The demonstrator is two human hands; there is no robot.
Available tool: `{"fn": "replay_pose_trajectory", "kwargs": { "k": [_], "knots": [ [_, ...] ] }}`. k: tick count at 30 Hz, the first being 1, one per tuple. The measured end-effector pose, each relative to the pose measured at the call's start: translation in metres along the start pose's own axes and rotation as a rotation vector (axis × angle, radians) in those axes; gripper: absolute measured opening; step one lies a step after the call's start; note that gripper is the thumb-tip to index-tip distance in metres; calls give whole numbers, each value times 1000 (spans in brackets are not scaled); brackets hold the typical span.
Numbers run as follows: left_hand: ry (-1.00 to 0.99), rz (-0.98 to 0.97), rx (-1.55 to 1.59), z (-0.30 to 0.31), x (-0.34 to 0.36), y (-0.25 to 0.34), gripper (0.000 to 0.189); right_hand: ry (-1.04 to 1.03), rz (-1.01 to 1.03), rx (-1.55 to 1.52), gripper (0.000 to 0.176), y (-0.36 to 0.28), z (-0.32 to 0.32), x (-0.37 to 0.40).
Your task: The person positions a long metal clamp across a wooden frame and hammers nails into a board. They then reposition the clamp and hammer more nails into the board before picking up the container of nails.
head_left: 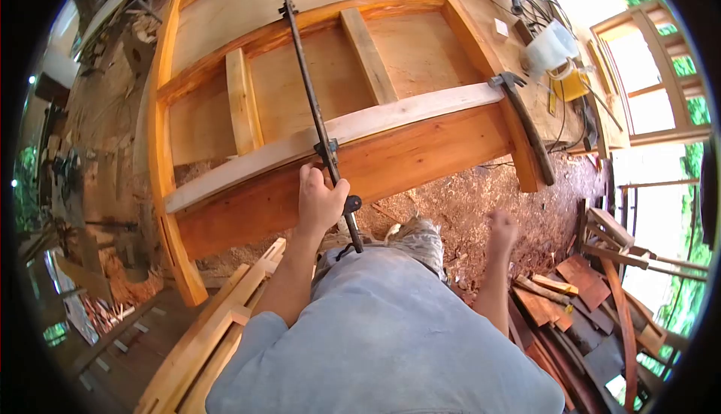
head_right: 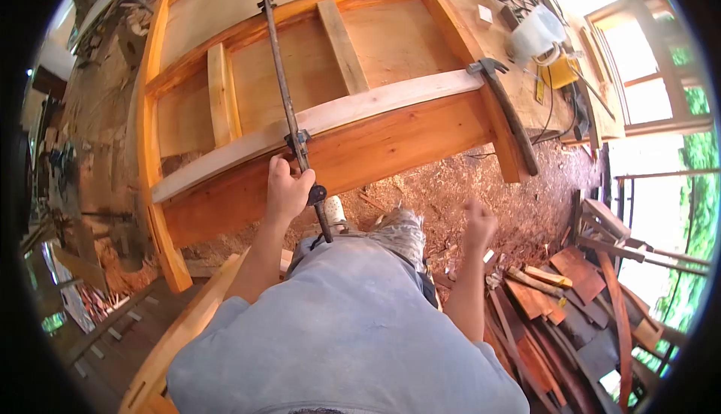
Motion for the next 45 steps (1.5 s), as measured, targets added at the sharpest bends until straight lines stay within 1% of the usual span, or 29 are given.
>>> {"fn": "replay_pose_trajectory", "kwargs": {
  "k": [1, 2, 3, 4, 5, 7, 8, 9, 10, 11, 13, 14, 15, 16, 17, 19, 20, 22, 25, 27, 29, 31, 35, 36, 38, 39, 41, 44, 45],
  "knots": [
    [17, 10, -7, 2, 0, -1, 32, 226, 168, -192, 37, -43, 27, -14],
    [-54, 75, -85, -2, -2, -6, 31, 313, 389, -186, 34, -65, 50, -40],
    [-119, 140, -163, -5, -4, -10, 29, 258, 339, -211, 27, -80, 60, -69],
    [-106, 162, -156, -5, -4, -11, 29, 199, 292, -233, 24, -109, 67, -87],
    [-73, 173, -161, -2, -6, -8, 29, 228, 310, -127, 34, -162, 62, -79],
    [-130, 207, -309, -9, -13, -5, 33, 260, 453, 189, 50, -165, 67, -137],
    [-177, 256, -349, -11, -16, -7, 34, 247, 566, 357, 55, -161, 62, -164],
    [-134, 276, -343, -7, -22, -5, 34, 239, 687, 515, 60, -159, 49, -186],
    [-192, 356, -346, -10, -22, -13, 36, 240, 735, 649, 65, -155, 36, -199],
    [-256, 439, -350, -14, -19, -21, 40, 212, 757, 632, 65, -168, 26, -193],
    [-253, 521, -359, -15, -21, -28, 42, -165, 491, 691, 66, -162, -4, -192],
    [-233, 569, -363, -13, -21, -26, 42, -189, 515, 680, 66, -169, -4, -198],
    [-220, 596, -358, -11, -21, -22, 39, -262, 487, 702, 65, -167, -6, -203],
    [-230, 645, -222, -15, -19, -30, 36, -332, 453, 722, 64, -163, -8, -206],
    [-245, 685, -86, -18, -16, -32, 34, -345, 456, 708, 64, -168, -6, -206],
    [-238, 708, -64, -16, -13, -28, 31, -532, 288, 625, 66, -164, -11, -206],
    [-238, 728, -27, -18, -10, -25, 29, -536, 291, 621, 66, -162, -11, -208],
    [-230, 726, -58, -18, -8, -24, 28, -463, 415, 595, 63, -167, -12, -212],
    [-239, 710, -124, -19, -8, -26, 26, -488, 402, 595, 63, -170, -9, -206],
    [-221, 673, -173, -17, -10, -19, 26, -511, 409, 597, 63, -160, -19, -220],
    [-228, 679, -170, -19, -9, -25, 26, -526, 413, 596, 64, -152, -17, -221],
    [-182, 678, -153, -16, -14, -28, 27, -528, 462, 605, 62, -158, -18, -220],
    [-212, 662, -203, -17, -18, -35, 29, -506, 500, 603, 61, -156, -22, -225],
    [-234, 644, -257, -17, -22, -36, 30, -492, 490, 605, 61, -158, -18, -222],
    [-208, 660, -225, -17, -17, -30, 31, -479, 477, 606, 62, -160, -15, -217],
    [-188, 681, -192, -17, -14, -28, 31, -505, 461, 589, 62, -157, -16, -219],
    [-222, 670, -222, -17, -15, -26, 31, -529, 440, 563, 63, -155, -17, -217],
    [-205, 603, -222, -17, -17, -19, 29, -475, 471, 572, 59, -160, -14, -215],
    [-218, 613, -229, -16, -16, -22, 29, -458, 498, 579, 54, -161, -14, -214]
  ]
}}
Point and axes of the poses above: each hand's wrist, its own x-axis away from the middle knuckle, its own z-axis out of the back of the hand, y = z × x, the point moved 9 cm from there along -x, towards the middle knuckle
